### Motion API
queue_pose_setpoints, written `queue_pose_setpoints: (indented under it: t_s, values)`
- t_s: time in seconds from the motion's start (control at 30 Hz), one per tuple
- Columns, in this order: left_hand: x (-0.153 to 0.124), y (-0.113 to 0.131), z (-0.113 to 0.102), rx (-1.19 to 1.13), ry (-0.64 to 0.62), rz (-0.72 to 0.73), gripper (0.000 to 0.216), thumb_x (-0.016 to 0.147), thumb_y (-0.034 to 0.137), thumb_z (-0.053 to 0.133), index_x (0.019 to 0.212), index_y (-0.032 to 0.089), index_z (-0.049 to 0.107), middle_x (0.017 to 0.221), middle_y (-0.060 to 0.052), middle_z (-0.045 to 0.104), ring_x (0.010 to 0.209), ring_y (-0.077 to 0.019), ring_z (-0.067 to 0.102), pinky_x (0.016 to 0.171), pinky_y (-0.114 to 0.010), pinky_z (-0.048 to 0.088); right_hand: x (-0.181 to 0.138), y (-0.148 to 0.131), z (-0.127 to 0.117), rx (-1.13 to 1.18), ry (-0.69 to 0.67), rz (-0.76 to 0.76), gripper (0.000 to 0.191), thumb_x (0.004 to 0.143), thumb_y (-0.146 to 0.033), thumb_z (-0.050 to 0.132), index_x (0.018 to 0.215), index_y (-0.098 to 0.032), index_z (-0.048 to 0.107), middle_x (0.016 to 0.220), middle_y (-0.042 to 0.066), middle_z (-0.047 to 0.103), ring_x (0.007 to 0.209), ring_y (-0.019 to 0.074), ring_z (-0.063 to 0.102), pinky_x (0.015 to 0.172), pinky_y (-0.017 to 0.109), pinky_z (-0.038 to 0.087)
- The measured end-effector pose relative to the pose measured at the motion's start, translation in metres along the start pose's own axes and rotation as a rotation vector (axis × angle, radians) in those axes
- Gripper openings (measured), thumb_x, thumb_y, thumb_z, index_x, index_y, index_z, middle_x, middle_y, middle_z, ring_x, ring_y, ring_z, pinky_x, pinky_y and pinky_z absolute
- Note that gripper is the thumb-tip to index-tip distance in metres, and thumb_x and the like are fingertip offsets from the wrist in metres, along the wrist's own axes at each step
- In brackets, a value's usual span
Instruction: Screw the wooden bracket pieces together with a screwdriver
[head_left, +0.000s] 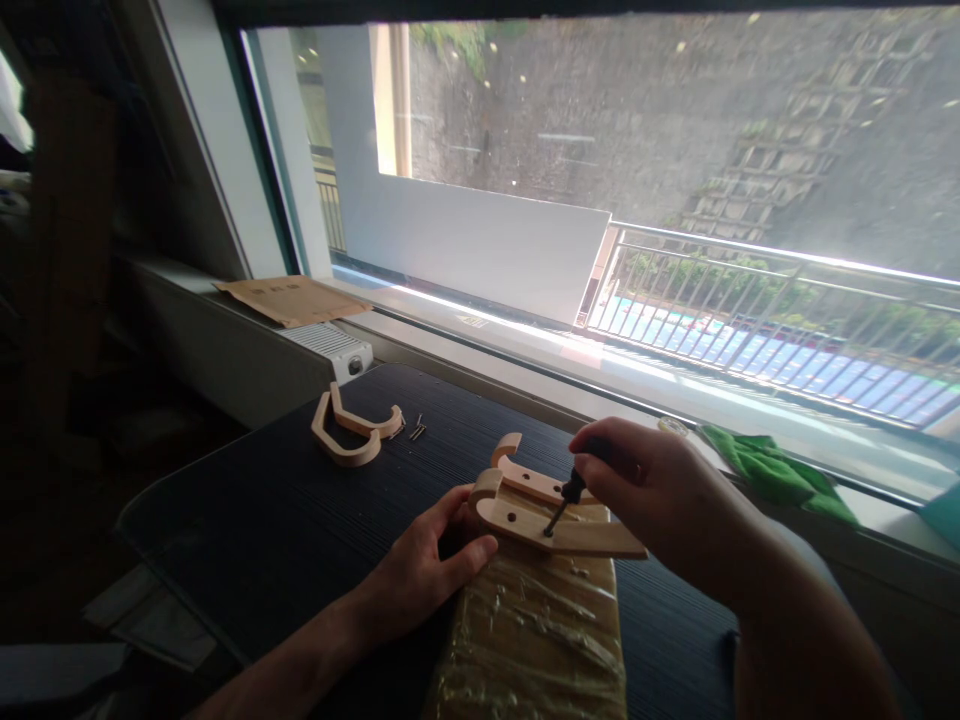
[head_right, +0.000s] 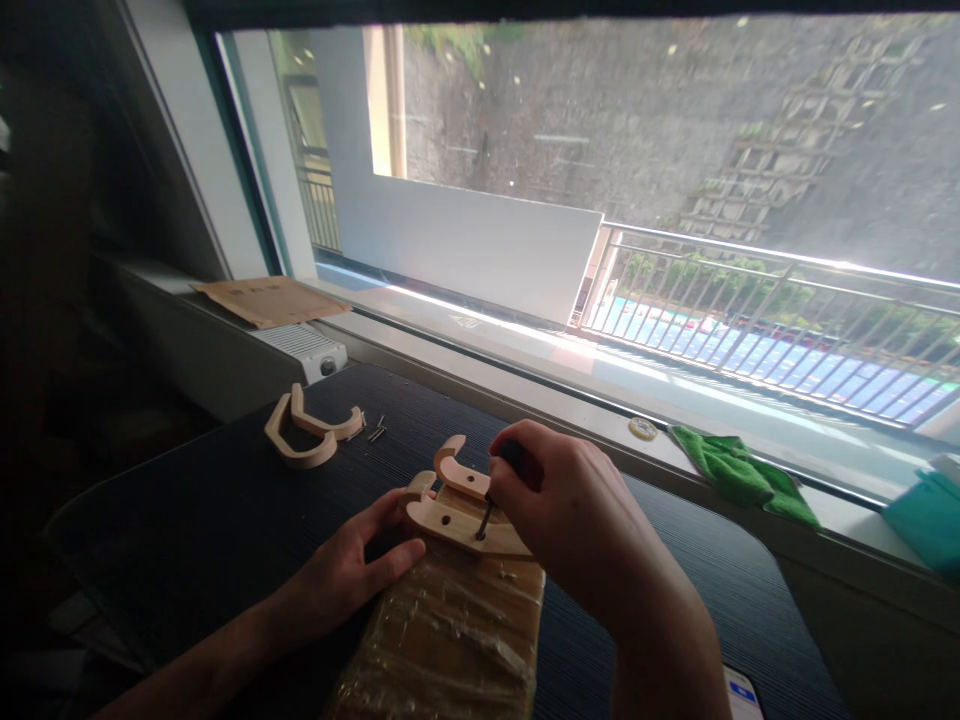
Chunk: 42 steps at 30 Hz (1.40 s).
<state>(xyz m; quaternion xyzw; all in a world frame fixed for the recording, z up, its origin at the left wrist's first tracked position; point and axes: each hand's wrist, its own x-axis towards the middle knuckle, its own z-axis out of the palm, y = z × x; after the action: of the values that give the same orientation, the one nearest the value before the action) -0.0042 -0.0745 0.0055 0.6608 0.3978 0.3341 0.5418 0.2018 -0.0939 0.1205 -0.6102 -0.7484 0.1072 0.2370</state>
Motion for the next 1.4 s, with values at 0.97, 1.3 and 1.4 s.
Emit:
queue_pose_setpoints:
  t_s: [0.97,1.3,1.4]
  values:
    - [-0.0004,0.0010,0.0002,0.027,0.008,0.007,0.030,0.080,0.029,0.053,0.107,0.018,0.051,0.088,-0.001,0.065,0.088,-0.0199,0.059,0.079,-0.027,0.045,0.0032,0.0051,0.0066,-0.020,0.020,-0.001,0.019,0.080,-0.038,0.048,0.086,-0.025,0.062,0.057,-0.004,0.057,0.050,0.0109,0.046,0.046,0.023,0.032]
    - [0.0001,0.0021,-0.0002,0.012,0.022,-0.002,0.030,0.078,0.030,0.055,0.106,0.018,0.053,0.084,0.000,0.063,0.083,-0.0183,0.058,0.076,-0.026,0.045,0.0083,0.0101,0.0068,0.007,0.021,0.026,0.027,0.082,-0.043,0.046,0.078,-0.021,0.061,0.064,-0.001,0.062,0.056,0.0132,0.053,0.051,0.025,0.037]
    - [0.0002,0.0013,-0.0003,0.004,0.015,0.012,0.030,0.079,0.028,0.054,0.107,0.018,0.053,0.083,0.000,0.062,0.082,-0.0176,0.057,0.076,-0.025,0.045,0.0089,0.0111,0.0070,-0.035,0.045,0.051,0.029,0.082,-0.044,0.045,0.075,-0.021,0.061,0.062,-0.001,0.061,0.054,0.0131,0.052,0.051,0.025,0.036]
